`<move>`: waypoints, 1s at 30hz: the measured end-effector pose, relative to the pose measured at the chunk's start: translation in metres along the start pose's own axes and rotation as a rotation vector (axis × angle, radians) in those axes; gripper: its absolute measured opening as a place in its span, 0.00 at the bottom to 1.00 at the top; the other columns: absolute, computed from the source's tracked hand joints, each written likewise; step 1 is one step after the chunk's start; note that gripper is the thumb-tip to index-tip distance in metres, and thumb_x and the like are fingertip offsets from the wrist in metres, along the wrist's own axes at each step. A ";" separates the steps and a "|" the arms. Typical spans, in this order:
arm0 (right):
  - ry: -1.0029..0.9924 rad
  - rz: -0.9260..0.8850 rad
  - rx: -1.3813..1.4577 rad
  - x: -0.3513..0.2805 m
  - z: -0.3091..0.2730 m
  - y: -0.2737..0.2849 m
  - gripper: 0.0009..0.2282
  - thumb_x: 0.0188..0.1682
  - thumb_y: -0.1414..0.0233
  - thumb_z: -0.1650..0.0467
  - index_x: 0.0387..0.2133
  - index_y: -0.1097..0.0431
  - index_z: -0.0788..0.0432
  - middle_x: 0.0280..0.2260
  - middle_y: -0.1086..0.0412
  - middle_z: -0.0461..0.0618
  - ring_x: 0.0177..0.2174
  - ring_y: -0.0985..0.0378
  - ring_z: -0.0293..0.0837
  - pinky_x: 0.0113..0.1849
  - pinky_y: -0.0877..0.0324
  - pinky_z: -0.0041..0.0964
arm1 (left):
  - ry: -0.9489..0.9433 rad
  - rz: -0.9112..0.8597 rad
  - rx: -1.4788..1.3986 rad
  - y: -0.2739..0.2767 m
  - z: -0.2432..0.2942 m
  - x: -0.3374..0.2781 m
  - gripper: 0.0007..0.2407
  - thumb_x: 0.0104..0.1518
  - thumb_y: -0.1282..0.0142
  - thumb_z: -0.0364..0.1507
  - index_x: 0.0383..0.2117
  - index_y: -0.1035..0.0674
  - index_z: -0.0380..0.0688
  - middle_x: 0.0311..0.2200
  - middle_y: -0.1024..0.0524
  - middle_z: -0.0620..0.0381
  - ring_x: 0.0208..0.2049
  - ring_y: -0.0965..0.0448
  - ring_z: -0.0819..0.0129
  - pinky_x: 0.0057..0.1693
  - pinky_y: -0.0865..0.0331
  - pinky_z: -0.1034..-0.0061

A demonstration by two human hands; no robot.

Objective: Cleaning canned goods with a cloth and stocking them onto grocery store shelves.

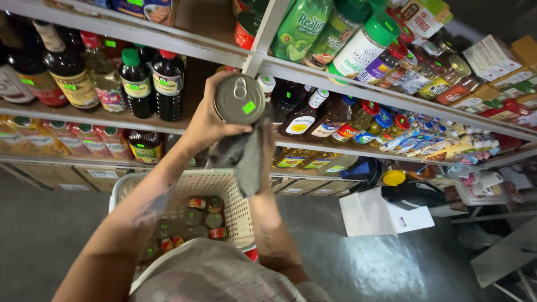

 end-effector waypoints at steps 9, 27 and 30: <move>-0.085 0.244 -0.146 0.029 0.034 0.020 0.21 0.59 0.55 0.55 0.62 0.37 0.48 0.62 0.36 0.45 0.63 0.37 0.45 0.65 0.47 0.44 | 0.044 -0.121 0.120 -0.018 0.019 -0.005 0.42 0.37 0.22 0.29 0.61 0.38 0.47 0.61 0.32 0.45 0.63 0.31 0.46 0.68 0.41 0.55; -0.481 0.427 0.875 -0.021 0.088 -0.035 0.19 0.58 0.52 0.60 0.57 0.30 0.56 0.55 0.28 0.50 0.55 0.30 0.37 0.62 0.45 0.33 | 0.242 0.219 -0.338 -0.014 -0.008 -0.021 0.40 0.48 0.26 0.40 0.63 0.40 0.36 0.58 0.34 0.36 0.63 0.35 0.45 0.70 0.45 0.50; -0.102 0.107 0.341 0.003 0.033 -0.053 0.34 0.59 0.60 0.54 0.74 0.71 0.43 0.70 0.56 0.57 0.66 0.52 0.44 0.66 0.57 0.42 | 0.420 0.226 -0.318 -0.016 -0.031 -0.030 0.26 0.67 0.53 0.43 0.60 0.36 0.29 0.57 0.34 0.28 0.60 0.34 0.47 0.65 0.41 0.54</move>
Point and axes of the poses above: each hand's wrist, its own x-axis towards the middle knuckle, its own y-axis out of the back of the hand, z = x × y, the point moved 7 cm from there along x, towards the middle knuckle
